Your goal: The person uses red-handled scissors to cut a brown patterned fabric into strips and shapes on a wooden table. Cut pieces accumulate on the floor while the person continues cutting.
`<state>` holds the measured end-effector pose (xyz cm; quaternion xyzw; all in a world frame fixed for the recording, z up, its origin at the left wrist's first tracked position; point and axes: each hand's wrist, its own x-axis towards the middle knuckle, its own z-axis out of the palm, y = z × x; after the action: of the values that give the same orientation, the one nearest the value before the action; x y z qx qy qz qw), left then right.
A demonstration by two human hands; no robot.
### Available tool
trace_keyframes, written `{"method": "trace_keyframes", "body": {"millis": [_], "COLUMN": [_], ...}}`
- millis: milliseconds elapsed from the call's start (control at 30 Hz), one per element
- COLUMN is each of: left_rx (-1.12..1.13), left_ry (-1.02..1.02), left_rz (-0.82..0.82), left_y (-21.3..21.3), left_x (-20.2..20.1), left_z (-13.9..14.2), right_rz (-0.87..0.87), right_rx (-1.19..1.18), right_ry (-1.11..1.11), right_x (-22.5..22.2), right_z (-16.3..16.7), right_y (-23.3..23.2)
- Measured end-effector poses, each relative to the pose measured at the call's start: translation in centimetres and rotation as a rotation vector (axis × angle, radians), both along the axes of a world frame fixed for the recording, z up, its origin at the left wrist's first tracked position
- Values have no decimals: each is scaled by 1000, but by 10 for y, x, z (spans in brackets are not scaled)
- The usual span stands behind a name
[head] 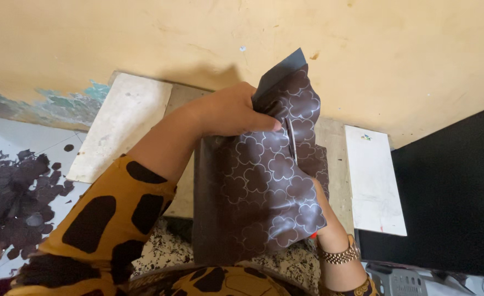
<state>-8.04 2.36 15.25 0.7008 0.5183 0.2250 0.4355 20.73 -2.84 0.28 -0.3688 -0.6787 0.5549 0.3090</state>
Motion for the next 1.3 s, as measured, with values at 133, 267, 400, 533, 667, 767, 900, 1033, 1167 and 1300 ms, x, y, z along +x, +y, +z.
{"method": "trace_keyframes", "body": {"millis": [133, 267, 400, 533, 667, 767, 900, 1033, 1167, 1300], "left_rx": [24, 7, 29, 62, 63, 40, 9, -171, -233, -223], "left_ry": [-7, 40, 53, 12, 32, 83, 201, -157, -141, -97], "left_rz": [-24, -21, -33, -50, -57, -46, -17, -114, -95, -65], "left_y": [-2, -2, -2, -1, 0, 1, 2, 2, 4, 4], "left_x": [2, 4, 7, 6, 4, 4, 4, -4, -10, -8], "left_z": [1, 4, 6, 5, 3, 3, 3, 0, -4, -6], "right_rz": [38, 124, 49, 105, 78, 79, 67, 98, 98, 85], "right_rx": [46, 52, -49, 33, 23, 12, -25, -23, 8, -52], "right_ry": [19, 113, 74, 95, 38, -40, -54, -39, -79, -114], "right_x": [5, 3, -8, -10, -10, -8, -5, -3, -1, 1], "right_z": [1, 15, 31, 44, 46, 44, 41, 38, 33, 28], "right_y": [-2, -5, -6, -8, -9, -5, -4, -2, -1, -3]}}
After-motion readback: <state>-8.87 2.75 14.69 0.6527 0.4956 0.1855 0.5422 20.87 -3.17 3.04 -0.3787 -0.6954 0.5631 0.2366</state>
